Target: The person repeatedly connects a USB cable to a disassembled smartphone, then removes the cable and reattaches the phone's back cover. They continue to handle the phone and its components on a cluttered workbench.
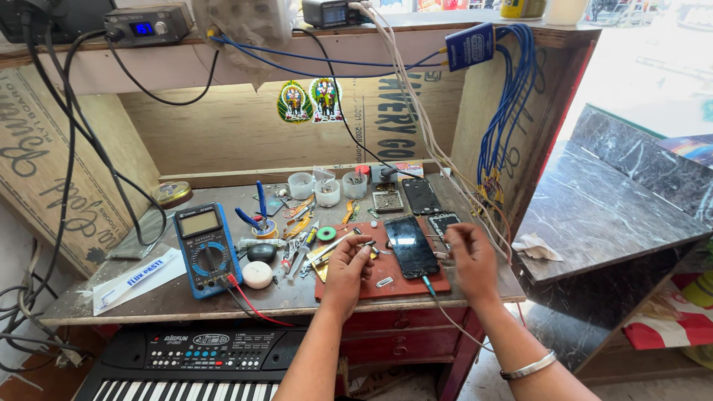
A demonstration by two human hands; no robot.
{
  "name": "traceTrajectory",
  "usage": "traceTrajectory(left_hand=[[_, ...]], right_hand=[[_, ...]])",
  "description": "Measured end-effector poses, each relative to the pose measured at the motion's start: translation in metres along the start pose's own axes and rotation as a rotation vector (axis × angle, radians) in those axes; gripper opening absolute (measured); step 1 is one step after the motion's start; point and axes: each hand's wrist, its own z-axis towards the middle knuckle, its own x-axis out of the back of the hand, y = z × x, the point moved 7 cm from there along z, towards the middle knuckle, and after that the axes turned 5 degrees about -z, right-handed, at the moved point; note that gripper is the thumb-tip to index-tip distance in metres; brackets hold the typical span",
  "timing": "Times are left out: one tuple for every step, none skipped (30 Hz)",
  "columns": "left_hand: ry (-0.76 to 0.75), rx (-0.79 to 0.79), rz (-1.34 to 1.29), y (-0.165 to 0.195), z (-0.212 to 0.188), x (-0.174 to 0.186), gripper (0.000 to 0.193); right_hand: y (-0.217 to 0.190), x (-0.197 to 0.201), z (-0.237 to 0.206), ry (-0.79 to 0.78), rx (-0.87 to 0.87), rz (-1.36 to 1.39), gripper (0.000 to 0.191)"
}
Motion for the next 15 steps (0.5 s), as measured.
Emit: traceTrajectory(left_hand=[[-0.004, -0.003, -0.002, 0.001, 0.001, 0.000, 0.019], [0.000, -0.001, 0.004, 0.001, 0.001, 0.001, 0.019], [0.004, 0.004, 0.010, 0.000, 0.000, 0.002, 0.019], [0.006, 0.013, 0.014, -0.001, 0.000, 0.002, 0.019], [0.008, 0.011, 0.016, -0.002, 0.001, 0.002, 0.019], [0.009, 0.012, 0.017, -0.003, 0.002, 0.003, 0.019], [0.011, 0.014, 0.017, -0.005, 0.001, 0.004, 0.019], [0.007, 0.011, 0.000, -0.006, 0.001, 0.004, 0.019], [0.005, 0.004, -0.014, -0.006, 0.001, 0.004, 0.019], [0.004, -0.004, -0.028, -0.005, 0.000, 0.004, 0.019], [0.007, 0.004, -0.033, -0.006, -0.001, 0.005, 0.019], [0.009, 0.010, -0.039, -0.006, -0.002, 0.005, 0.019], [0.012, 0.014, -0.045, -0.006, -0.002, 0.005, 0.019], [0.012, 0.011, -0.042, -0.005, -0.002, 0.004, 0.019], [0.014, 0.008, -0.040, -0.005, -0.002, 0.004, 0.019]], right_hand=[[0.003, 0.000, 0.004, -0.020, 0.015, 0.085, 0.022], [0.005, 0.002, 0.007, -0.041, 0.028, 0.168, 0.023], [0.008, 0.003, 0.008, -0.061, 0.038, 0.249, 0.025], [0.012, 0.002, 0.011, -0.085, 0.038, 0.300, 0.028], [0.015, 0.003, 0.014, -0.106, 0.035, 0.346, 0.031], [0.018, 0.004, 0.016, -0.126, 0.030, 0.389, 0.034], [0.021, 0.005, 0.016, -0.144, 0.031, 0.399, 0.035], [0.022, 0.002, 0.017, -0.163, 0.037, 0.412, 0.036], [0.023, -0.001, 0.017, -0.183, 0.044, 0.429, 0.037], [0.027, -0.003, 0.015, -0.179, 0.019, 0.412, 0.038], [0.030, -0.005, 0.013, -0.175, -0.007, 0.396, 0.039], [0.033, -0.007, 0.011, -0.173, -0.031, 0.381, 0.040], [0.036, -0.007, 0.010, -0.153, -0.061, 0.372, 0.040], [0.039, -0.007, 0.009, -0.133, -0.092, 0.363, 0.040], [0.042, -0.006, 0.009, -0.116, -0.123, 0.355, 0.039]])
